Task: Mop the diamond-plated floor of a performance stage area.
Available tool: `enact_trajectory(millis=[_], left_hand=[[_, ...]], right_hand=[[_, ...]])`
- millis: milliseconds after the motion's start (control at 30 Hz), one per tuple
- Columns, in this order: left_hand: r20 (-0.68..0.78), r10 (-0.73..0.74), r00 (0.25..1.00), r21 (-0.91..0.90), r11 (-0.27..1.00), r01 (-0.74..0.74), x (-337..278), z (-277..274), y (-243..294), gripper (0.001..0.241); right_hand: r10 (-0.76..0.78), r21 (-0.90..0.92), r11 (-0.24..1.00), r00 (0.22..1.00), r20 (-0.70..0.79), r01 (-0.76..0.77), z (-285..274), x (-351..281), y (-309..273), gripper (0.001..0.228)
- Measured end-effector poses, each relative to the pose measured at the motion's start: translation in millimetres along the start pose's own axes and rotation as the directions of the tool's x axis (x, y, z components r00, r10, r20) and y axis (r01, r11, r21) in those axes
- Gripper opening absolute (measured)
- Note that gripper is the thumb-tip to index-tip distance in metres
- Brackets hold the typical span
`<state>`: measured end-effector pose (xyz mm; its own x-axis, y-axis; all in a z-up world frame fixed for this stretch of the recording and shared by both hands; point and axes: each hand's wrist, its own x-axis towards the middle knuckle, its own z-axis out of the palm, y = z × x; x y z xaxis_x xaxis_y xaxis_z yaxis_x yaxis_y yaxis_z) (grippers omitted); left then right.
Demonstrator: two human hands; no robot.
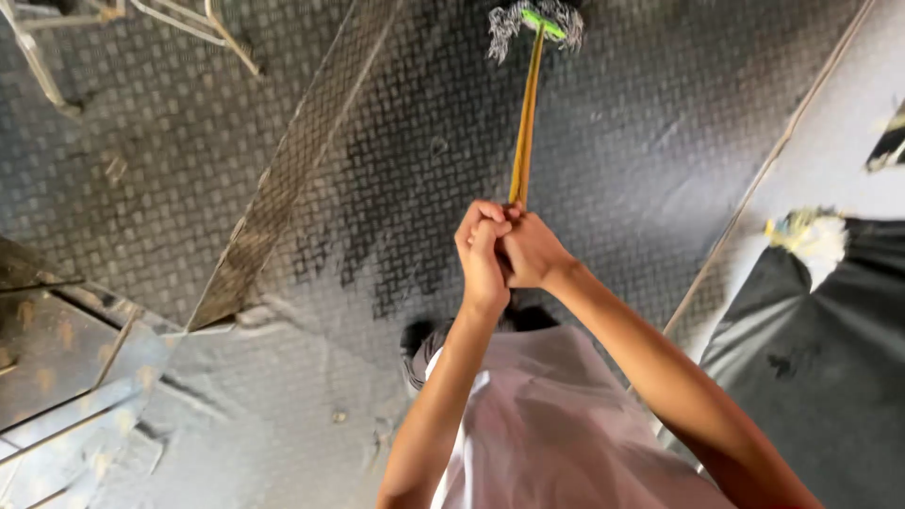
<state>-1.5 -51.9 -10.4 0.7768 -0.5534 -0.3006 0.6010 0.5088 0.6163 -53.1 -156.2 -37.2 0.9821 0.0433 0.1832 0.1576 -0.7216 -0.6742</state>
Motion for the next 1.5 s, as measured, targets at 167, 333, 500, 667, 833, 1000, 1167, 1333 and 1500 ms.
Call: enact_trajectory(millis=[167,333,500,667,833,1000,1167,1333,1500], left_hand=[[-0.003,-0.004,1.000,0.035,0.999,0.004,58.0,48.1,-54.4,0.003],[-0.046,0.015,0.999,0.105,0.994,-0.010,103.9,106.2,-42.0,0.002],[-0.001,0.067,0.998,0.014,0.998,-0.067,159.7,178.9,-25.5,0.002],[0.000,0.129,0.992,0.010,0.992,-0.129,167.8,237.6,-35.6,0.005],[0.079,0.242,0.967,0.066,0.967,-0.247,108.1,308.7,-39.8,0.005],[-0.116,0.289,0.950,0.043,0.957,-0.286,119.5,279.5,-134.4,0.005],[-0.275,0.215,0.937,-0.088,0.965,-0.248,103.7,244.1,-199.7,0.005],[-0.270,0.175,0.947,-0.146,0.964,-0.220,68.6,228.5,-232.7,0.006],[-0.271,0.139,0.952,-0.031,0.988,-0.153,30.6,231.7,-228.7,0.008]], right_hand=[[0.012,-0.064,0.998,1.000,-0.028,-0.014,-40.7,-10.5,83.8,0.031],[-0.004,-0.074,0.997,1.000,-0.024,0.002,-103.8,35.3,104.8,0.031],[-0.046,-0.081,0.996,0.999,-0.028,0.044,-169.6,73.6,141.9,0.023],[-0.037,-0.027,0.999,0.999,0.027,0.037,-247.0,80.4,140.9,0.018],[-0.244,-0.046,0.968,0.969,0.045,0.246,-329.4,46.0,96.9,0.025],[-0.282,0.025,0.958,0.924,0.259,0.285,-305.6,6.3,173.4,0.015],[-0.281,0.059,0.960,0.917,0.283,0.275,-247.9,-48.9,209.7,0.013],[-0.207,0.028,0.978,0.929,0.306,0.209,-226.6,-101.5,210.8,0.012],[-0.104,0.078,0.993,0.971,0.215,0.089,-218.3,-133.9,183.0,0.009]])
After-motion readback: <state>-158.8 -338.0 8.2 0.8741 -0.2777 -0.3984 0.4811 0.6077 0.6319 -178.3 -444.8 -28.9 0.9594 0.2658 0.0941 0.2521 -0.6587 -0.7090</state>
